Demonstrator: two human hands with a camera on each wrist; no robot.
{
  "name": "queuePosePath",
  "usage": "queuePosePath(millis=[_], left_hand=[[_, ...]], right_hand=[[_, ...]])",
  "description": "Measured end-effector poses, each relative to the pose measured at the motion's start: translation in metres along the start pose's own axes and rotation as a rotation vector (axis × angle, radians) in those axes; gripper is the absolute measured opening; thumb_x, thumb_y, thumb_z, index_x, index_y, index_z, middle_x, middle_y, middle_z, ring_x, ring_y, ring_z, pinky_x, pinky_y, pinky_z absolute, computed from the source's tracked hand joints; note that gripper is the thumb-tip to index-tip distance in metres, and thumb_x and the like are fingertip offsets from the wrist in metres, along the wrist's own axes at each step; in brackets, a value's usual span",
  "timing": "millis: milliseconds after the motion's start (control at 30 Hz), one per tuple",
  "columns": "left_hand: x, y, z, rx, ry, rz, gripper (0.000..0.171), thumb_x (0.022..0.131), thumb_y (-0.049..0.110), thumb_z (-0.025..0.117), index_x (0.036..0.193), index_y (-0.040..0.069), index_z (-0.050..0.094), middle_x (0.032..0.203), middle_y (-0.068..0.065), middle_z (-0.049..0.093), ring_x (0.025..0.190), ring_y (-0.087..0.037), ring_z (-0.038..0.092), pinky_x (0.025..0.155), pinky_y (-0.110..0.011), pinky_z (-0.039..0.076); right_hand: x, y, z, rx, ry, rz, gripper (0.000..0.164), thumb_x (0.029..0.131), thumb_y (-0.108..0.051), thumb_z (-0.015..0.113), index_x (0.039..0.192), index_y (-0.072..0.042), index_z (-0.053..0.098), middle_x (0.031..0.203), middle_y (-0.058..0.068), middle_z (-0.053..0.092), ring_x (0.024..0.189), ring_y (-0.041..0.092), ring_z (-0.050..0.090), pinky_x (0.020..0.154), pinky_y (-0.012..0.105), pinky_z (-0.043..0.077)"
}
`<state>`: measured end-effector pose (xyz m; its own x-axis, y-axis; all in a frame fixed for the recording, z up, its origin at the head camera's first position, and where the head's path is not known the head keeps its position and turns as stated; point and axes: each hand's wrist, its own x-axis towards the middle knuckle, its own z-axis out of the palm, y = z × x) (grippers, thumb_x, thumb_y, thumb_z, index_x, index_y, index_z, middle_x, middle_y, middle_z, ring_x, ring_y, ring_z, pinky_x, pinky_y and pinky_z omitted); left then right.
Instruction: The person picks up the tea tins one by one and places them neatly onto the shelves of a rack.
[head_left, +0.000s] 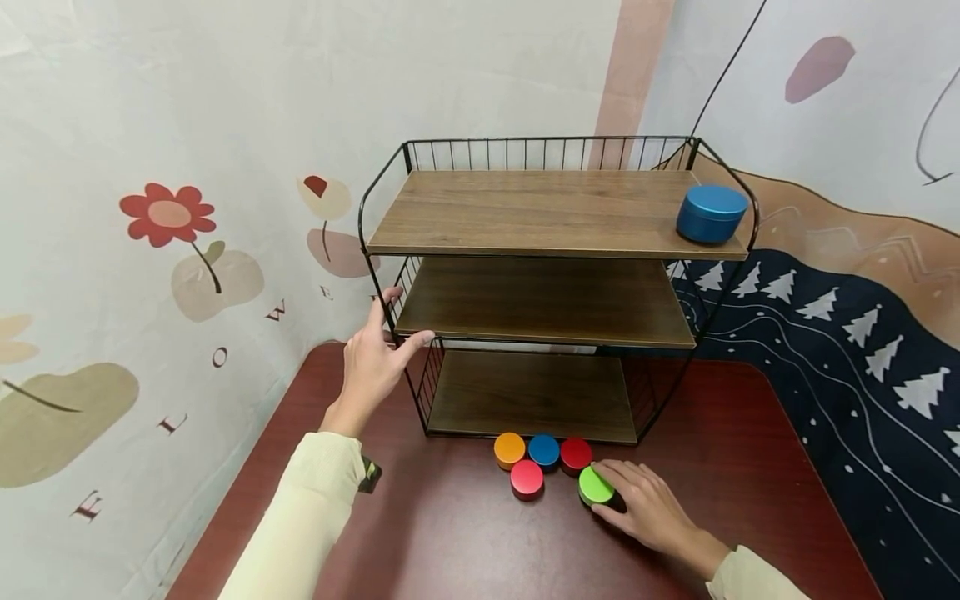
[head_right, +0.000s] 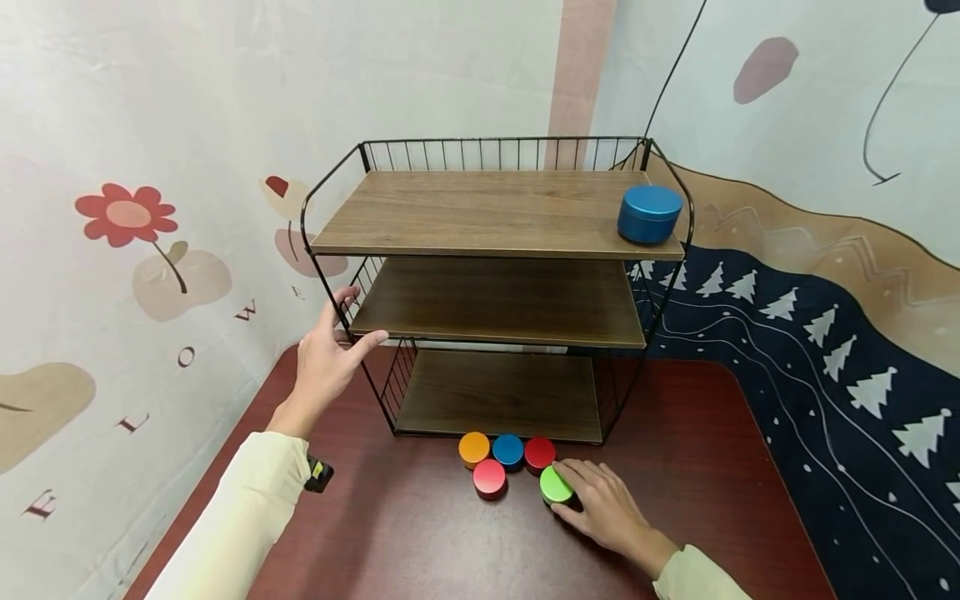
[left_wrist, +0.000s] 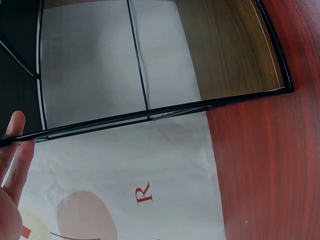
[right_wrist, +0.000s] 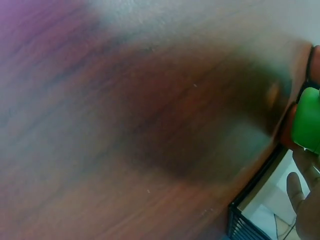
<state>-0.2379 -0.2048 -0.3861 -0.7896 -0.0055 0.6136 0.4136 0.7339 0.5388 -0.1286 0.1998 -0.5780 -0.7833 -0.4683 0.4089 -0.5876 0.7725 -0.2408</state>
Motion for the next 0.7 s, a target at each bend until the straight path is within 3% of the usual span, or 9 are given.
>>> queuePosePath(millis=[400,700], left_hand=[[-0.001,-0.001,-0.001,0.01,-0.013,0.002,0.075,0.081,0.042,0.082,0.143,0.019,0.047,0.046,0.002,0.043,0.043,-0.015,0.043,0.053,-0.037,0.034],[-0.001,-0.002,-0.001,0.001,-0.01,-0.001,0.075,0.081,0.043,0.082,0.143,0.02,0.047,0.048,0.004,0.043,0.045,-0.016,0.043,0.053,-0.037,0.034]], right_hand=[[0.017,-0.003,-0.027,0.0,0.098,-0.195,0.061,0.07,-0.036,0.09,0.12,-0.008,0.07,0.112,0.004,0.068,0.094,0.017,0.065,0.074,0.04,0.054],[0.043,-0.009,-0.062,0.013,0.153,-0.307,0.054,0.086,-0.045,0.075,0.122,-0.006,0.068,0.113,0.006,0.069,0.095,0.019,0.065,0.075,0.041,0.053]])
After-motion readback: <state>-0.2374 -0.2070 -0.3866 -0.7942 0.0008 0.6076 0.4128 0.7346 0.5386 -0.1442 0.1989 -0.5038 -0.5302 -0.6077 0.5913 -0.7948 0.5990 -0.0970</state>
